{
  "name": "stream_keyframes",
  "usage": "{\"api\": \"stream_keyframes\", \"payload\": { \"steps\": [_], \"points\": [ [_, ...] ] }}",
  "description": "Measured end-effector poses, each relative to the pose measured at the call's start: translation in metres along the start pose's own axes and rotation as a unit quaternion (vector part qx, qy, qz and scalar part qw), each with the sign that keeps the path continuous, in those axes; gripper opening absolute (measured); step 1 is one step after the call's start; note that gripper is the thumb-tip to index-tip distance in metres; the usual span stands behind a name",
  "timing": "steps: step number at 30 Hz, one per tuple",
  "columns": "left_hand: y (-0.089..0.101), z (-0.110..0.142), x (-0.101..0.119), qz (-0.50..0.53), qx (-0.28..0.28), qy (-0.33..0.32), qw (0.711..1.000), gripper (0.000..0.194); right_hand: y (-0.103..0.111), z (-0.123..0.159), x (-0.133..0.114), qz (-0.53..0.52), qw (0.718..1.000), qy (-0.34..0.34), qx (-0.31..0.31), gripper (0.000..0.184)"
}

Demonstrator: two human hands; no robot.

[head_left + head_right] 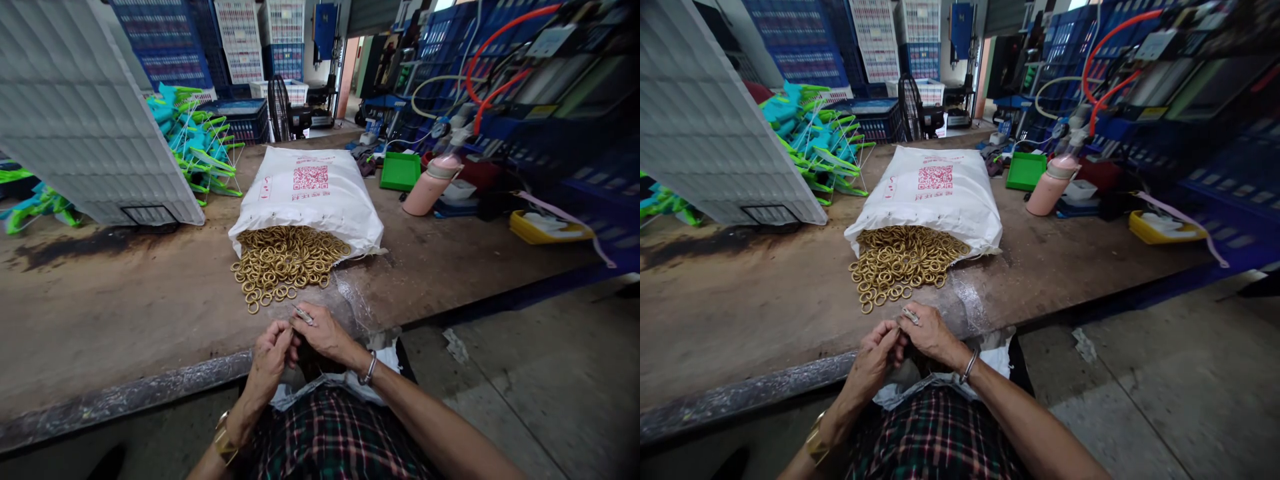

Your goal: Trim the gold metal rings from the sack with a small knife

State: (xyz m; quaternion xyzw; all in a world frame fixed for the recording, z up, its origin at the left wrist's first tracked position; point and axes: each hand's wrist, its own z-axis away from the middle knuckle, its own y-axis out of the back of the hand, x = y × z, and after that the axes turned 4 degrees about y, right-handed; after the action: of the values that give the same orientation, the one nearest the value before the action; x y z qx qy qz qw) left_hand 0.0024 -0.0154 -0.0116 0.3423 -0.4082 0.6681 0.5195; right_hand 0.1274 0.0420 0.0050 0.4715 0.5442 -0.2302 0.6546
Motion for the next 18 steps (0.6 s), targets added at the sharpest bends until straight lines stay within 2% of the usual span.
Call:
{"api": "stream_keyframes", "payload": {
  "steps": [5, 7, 12, 18],
  "points": [
    [-0.001, 0.003, 0.001, 0.040, -0.012, -0.009, 0.999, 0.030, 0.000, -0.001, 0.003, 0.010, 1.000, 0.013, 0.027, 0.017],
    [-0.003, 0.004, 0.002, 0.065, -0.016, -0.016, 0.998, 0.028, 0.000, 0.000, 0.007, 0.053, 0.998, 0.009, 0.038, 0.017],
    [-0.007, 0.005, 0.005, 0.112, -0.014, -0.028, 0.993, 0.027, 0.000, 0.010, 0.013, 0.207, 0.975, 0.073, -0.024, 0.014],
    [-0.006, 0.002, 0.002, 0.111, -0.002, -0.021, 0.994, 0.029, -0.002, 0.013, 0.012, 0.258, 0.961, 0.087, -0.045, 0.020]
  ]
}}
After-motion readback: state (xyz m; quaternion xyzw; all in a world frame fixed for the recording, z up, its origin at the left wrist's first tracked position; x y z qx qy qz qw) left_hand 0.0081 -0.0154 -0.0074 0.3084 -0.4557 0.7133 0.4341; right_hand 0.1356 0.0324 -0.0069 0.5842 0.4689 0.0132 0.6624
